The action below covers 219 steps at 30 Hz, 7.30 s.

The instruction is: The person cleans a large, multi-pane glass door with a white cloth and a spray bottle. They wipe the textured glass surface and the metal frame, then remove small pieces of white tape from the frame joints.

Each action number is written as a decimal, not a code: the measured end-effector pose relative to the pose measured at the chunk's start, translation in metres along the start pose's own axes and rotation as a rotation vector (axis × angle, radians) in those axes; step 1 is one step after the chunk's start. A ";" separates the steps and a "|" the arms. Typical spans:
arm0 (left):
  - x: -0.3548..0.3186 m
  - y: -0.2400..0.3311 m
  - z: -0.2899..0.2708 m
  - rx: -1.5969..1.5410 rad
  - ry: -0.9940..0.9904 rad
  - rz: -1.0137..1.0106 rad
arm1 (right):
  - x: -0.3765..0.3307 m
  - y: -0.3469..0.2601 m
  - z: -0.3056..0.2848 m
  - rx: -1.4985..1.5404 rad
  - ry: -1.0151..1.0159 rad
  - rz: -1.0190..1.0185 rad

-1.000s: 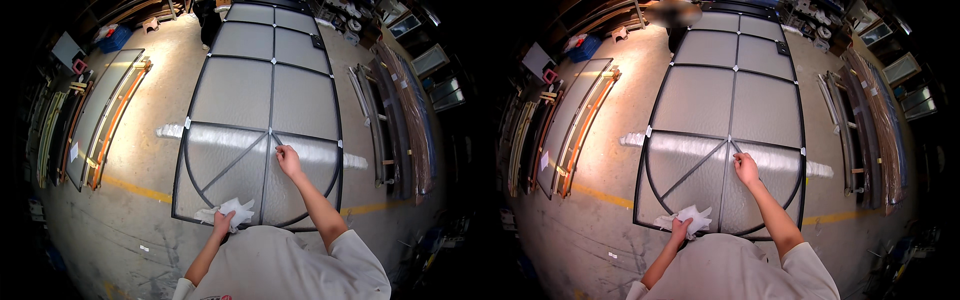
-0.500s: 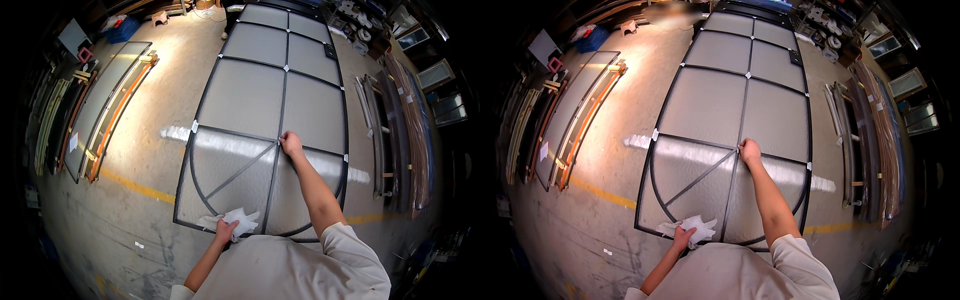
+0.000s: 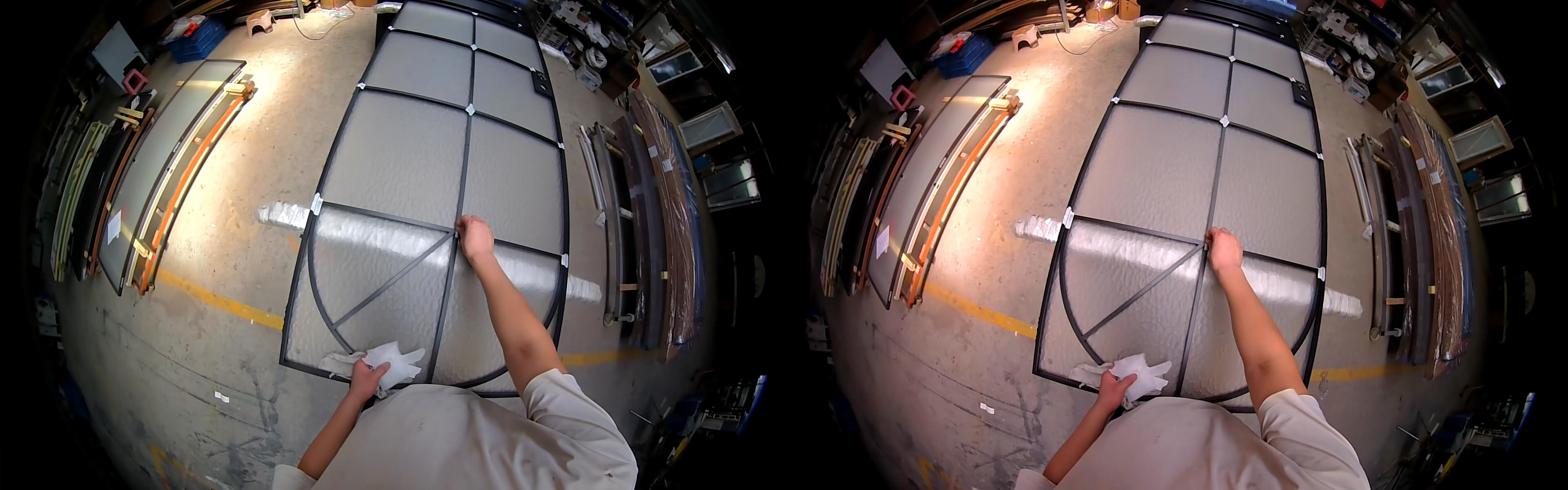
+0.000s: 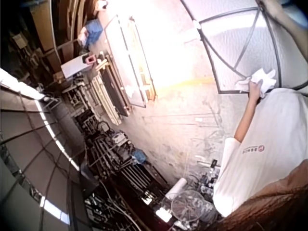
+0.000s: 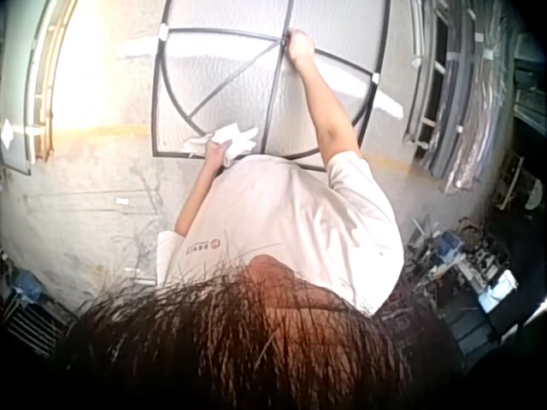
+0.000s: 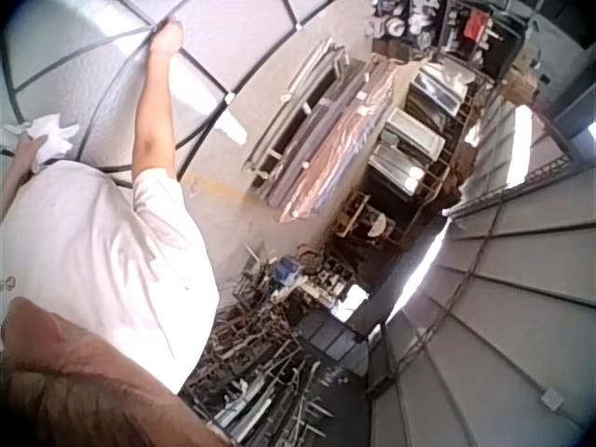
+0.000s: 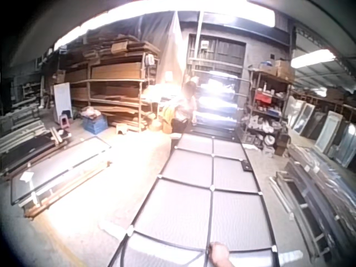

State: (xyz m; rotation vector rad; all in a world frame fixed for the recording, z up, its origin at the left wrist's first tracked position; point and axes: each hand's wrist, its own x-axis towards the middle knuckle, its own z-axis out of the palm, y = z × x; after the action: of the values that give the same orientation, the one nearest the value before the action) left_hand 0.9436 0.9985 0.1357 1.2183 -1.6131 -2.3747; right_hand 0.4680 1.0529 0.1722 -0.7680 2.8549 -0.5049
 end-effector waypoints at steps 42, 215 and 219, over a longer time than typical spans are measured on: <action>0.001 -0.002 -0.003 0.038 -0.012 0.018 | 0.022 0.008 0.000 -0.169 -0.246 -0.147; -0.057 -0.012 0.264 0.421 -0.319 0.125 | -0.424 0.149 -0.167 0.636 -0.137 0.058; -0.066 0.013 0.313 0.342 -0.431 0.106 | -0.436 0.181 -0.162 0.754 -0.031 0.171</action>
State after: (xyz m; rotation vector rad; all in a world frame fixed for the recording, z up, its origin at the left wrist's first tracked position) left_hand 0.7941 1.2640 0.2345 0.6438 -2.2171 -2.4863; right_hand 0.7238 1.4679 0.2809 -0.3763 2.3572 -1.3919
